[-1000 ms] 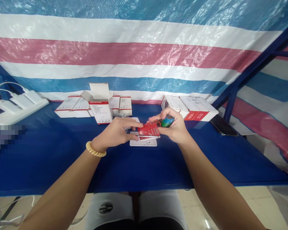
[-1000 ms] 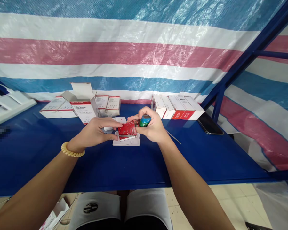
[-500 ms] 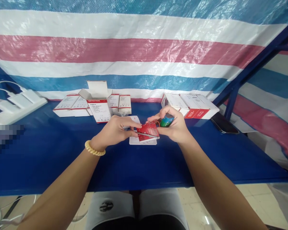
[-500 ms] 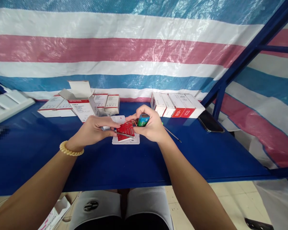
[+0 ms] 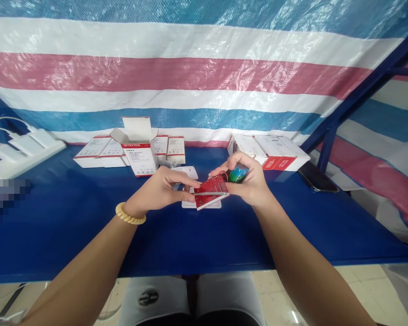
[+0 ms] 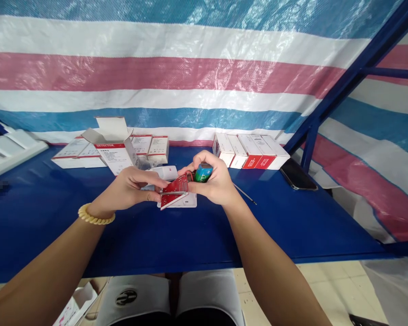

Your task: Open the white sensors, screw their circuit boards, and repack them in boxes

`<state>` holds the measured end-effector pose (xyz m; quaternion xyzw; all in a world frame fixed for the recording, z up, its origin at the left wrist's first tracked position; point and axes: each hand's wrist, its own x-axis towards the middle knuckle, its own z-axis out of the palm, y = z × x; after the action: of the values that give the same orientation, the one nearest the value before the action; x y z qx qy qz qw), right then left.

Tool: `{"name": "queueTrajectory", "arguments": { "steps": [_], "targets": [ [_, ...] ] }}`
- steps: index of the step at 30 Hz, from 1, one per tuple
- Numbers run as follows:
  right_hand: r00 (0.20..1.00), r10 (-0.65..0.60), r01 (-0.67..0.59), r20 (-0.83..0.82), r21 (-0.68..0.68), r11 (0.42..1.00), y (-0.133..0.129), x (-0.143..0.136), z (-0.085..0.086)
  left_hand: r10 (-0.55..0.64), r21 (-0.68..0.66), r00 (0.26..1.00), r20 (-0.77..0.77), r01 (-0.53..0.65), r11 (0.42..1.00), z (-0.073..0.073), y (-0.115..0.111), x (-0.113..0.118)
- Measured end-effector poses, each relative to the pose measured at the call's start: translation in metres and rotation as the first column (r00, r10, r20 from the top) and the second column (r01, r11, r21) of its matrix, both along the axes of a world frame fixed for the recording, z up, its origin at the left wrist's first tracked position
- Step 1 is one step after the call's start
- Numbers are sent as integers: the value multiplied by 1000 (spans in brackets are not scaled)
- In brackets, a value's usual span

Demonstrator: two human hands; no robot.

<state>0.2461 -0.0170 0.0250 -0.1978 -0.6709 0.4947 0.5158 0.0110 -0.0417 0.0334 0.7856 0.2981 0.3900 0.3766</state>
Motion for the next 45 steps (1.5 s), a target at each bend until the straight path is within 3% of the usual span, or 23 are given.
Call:
{"name": "queueTrajectory", "arguments": {
  "steps": [4,8,14,25,36,45],
  "targets": [
    [1000,9,-8,-12,40,999,0,0,0,-15,10,1000,1,15,1000,-2,0,-2],
    [998,-58,58,-9,65,996,0,-2,0,-18,135,1000,3,17,991,-7,-1,-1],
    [969,-244,249,-49,175,953,-7,-10,0,187,315,982,39,-190,930,-15,-2,8],
    [946,-307,324,-104,315,892,-14,-13,6,117,198,984,138,-143,970,-14,-4,6],
    [935,-349,351,-62,294,889,-17,-14,9,110,113,981,160,-129,985,-13,-5,7],
    [934,-346,356,-92,330,874,-18,-15,9,117,156,980,163,-142,977,-10,-7,9]
  ]
}}
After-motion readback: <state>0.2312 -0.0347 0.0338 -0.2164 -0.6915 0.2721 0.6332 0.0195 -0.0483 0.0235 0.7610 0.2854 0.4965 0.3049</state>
